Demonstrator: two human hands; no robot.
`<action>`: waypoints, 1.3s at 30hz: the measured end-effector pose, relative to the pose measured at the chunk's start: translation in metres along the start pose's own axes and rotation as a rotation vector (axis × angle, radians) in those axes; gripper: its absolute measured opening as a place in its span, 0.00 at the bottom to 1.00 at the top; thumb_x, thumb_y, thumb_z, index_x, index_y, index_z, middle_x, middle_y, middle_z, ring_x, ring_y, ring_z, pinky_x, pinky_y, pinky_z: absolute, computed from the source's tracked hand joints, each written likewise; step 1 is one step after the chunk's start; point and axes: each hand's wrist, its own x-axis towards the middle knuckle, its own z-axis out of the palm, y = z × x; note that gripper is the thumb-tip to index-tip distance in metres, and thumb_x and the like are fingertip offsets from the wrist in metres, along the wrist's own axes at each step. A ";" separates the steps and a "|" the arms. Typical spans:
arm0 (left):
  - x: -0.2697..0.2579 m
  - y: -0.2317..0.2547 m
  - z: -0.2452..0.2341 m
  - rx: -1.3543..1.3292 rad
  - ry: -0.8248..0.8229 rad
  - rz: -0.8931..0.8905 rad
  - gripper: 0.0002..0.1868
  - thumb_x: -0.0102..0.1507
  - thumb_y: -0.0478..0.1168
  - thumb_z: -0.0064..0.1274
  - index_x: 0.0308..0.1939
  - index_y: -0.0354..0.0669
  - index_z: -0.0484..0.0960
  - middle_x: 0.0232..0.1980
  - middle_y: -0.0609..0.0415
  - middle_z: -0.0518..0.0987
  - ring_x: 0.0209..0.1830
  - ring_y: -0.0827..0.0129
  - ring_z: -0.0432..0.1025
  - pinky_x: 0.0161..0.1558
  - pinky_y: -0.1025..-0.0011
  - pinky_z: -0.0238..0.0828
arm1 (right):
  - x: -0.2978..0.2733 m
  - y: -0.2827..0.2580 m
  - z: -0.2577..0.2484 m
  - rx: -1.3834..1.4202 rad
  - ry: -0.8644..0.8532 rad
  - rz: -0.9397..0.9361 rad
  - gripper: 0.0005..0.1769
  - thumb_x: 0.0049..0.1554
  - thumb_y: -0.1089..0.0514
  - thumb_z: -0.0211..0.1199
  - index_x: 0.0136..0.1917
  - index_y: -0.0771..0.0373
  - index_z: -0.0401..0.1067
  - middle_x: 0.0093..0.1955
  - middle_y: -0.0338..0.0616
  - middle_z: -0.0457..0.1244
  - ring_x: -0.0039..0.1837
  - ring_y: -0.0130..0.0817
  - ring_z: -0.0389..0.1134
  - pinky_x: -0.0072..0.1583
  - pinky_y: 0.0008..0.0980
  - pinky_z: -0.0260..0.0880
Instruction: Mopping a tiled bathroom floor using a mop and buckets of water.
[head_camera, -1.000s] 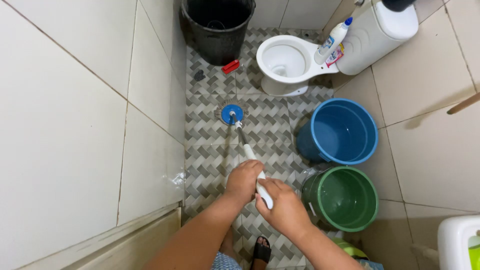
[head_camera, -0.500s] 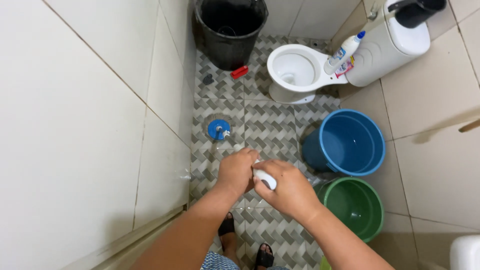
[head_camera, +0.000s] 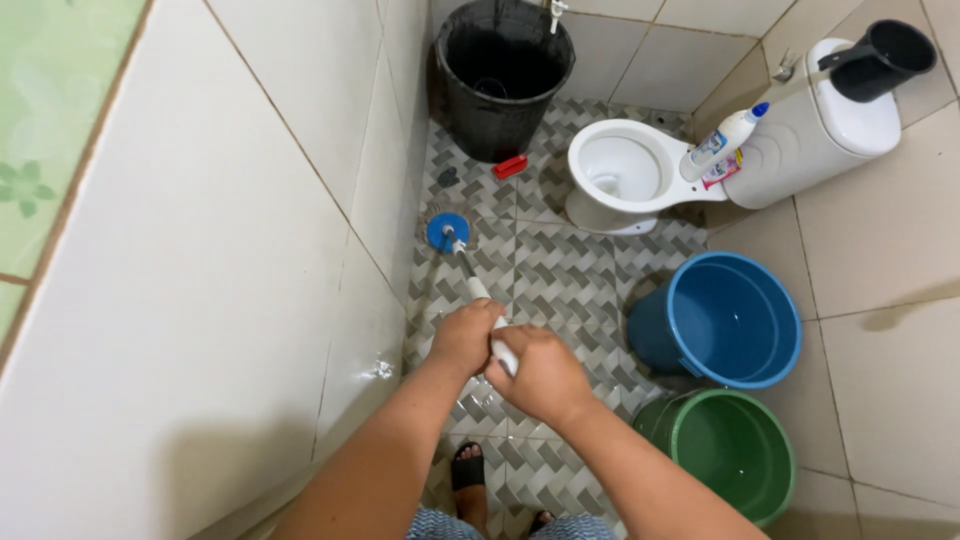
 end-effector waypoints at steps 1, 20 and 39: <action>0.005 0.002 -0.009 0.004 0.006 0.000 0.13 0.62 0.37 0.47 0.50 0.47 0.81 0.57 0.52 0.80 0.54 0.51 0.75 0.52 0.57 0.73 | 0.008 -0.005 -0.008 0.001 0.003 -0.007 0.18 0.47 0.53 0.69 0.51 0.61 0.78 0.48 0.54 0.70 0.52 0.54 0.71 0.55 0.45 0.71; 0.045 0.016 -0.025 -0.182 0.251 -0.071 0.28 0.57 0.36 0.51 0.63 0.48 0.75 0.64 0.49 0.76 0.62 0.52 0.71 0.60 0.62 0.69 | 0.089 0.045 -0.011 -0.029 -0.018 -0.065 0.21 0.45 0.54 0.67 0.52 0.62 0.77 0.48 0.55 0.69 0.52 0.54 0.70 0.54 0.47 0.71; 0.126 0.041 -0.040 -0.157 0.315 0.076 0.25 0.54 0.39 0.56 0.56 0.38 0.77 0.51 0.43 0.78 0.52 0.46 0.73 0.50 0.58 0.72 | 0.164 0.086 -0.051 -0.165 -0.081 -0.220 0.15 0.47 0.55 0.67 0.44 0.68 0.75 0.44 0.55 0.69 0.48 0.53 0.70 0.52 0.45 0.72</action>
